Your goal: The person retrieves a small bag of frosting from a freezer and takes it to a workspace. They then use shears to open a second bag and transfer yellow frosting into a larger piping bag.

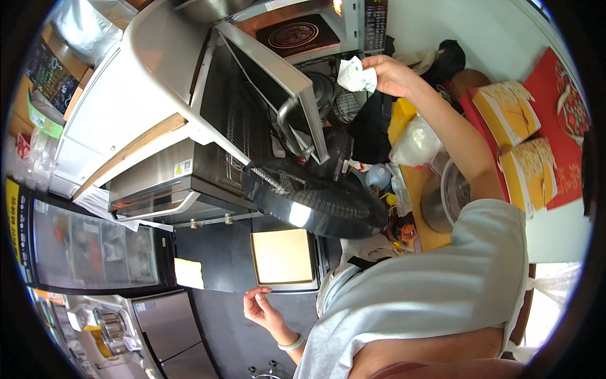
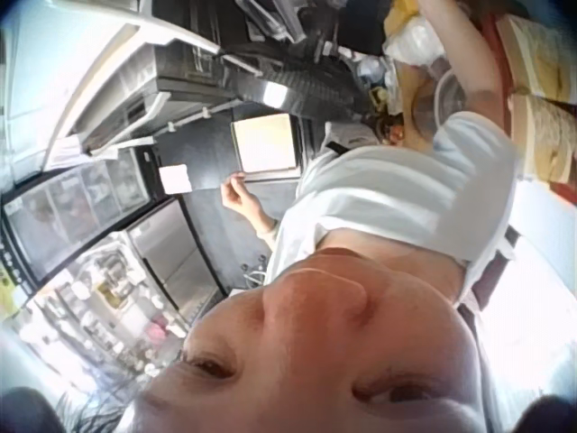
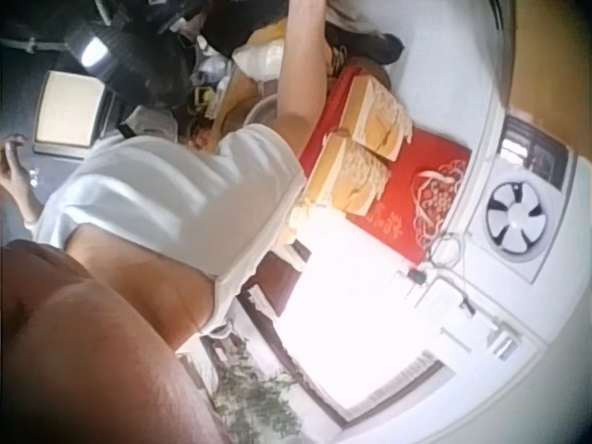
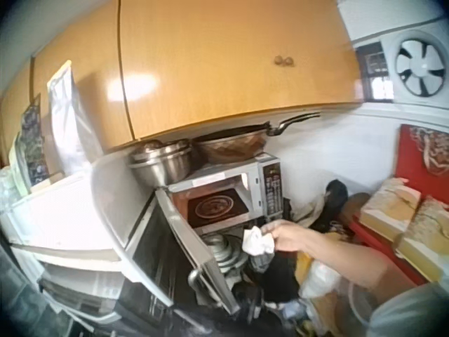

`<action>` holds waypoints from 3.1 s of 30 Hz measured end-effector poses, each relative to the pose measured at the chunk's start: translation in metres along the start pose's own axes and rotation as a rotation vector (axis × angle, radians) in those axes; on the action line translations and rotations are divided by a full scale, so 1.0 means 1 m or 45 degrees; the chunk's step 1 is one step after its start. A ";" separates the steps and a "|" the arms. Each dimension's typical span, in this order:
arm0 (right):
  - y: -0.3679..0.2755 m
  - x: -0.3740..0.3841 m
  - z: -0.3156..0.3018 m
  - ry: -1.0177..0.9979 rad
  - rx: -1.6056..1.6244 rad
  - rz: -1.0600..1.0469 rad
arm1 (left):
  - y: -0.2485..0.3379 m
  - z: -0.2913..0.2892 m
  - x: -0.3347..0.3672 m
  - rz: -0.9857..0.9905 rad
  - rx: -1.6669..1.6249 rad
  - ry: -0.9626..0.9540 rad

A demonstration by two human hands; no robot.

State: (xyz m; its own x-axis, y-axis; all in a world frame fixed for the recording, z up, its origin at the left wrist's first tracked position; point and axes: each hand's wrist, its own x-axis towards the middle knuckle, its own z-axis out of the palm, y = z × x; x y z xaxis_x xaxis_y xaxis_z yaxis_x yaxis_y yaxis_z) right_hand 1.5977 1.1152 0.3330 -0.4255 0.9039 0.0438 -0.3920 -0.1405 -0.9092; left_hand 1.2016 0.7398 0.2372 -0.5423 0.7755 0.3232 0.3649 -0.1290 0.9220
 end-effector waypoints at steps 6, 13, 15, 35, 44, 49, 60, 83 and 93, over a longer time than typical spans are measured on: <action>0.008 -0.103 0.076 0.035 0.058 -0.006 | -0.009 -0.067 -0.030 0.032 -0.066 -0.020; 0.036 -0.162 0.146 -0.012 -0.131 0.083 | -0.018 -0.123 -0.065 0.008 -0.036 -0.010; 0.044 -0.165 0.168 -0.058 -0.220 0.137 | -0.018 -0.131 -0.075 -0.008 -0.032 0.003; 0.168 -0.135 0.239 -0.435 0.756 0.499 | 0.027 -0.061 -0.085 -0.056 0.152 0.120; 0.196 -0.164 0.287 -0.526 0.946 0.790 | 0.031 -0.092 -0.139 -0.197 0.057 0.356; 0.220 -0.201 0.340 -0.673 0.861 0.859 | 0.027 -0.142 -0.178 -0.162 0.057 0.414; 0.339 -0.392 0.586 -1.304 0.554 1.473 | 0.065 -0.336 -0.334 -0.351 -0.393 0.807; 0.441 -0.706 0.816 -2.850 -0.425 2.240 | 0.101 -0.348 -0.602 -0.112 -0.191 2.976; 0.426 -0.838 0.752 -3.350 -0.694 1.995 | 0.125 -0.302 -0.682 0.453 -0.398 3.112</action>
State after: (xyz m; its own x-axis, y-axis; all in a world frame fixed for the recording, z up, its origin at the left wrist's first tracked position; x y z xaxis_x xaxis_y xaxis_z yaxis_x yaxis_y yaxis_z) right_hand 1.1739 -0.0061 0.2205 0.3994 -0.8311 -0.3870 0.4108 0.5397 -0.7349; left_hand 1.3881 0.0082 0.1962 -0.1084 -0.9653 -0.2377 0.6413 -0.2506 0.7252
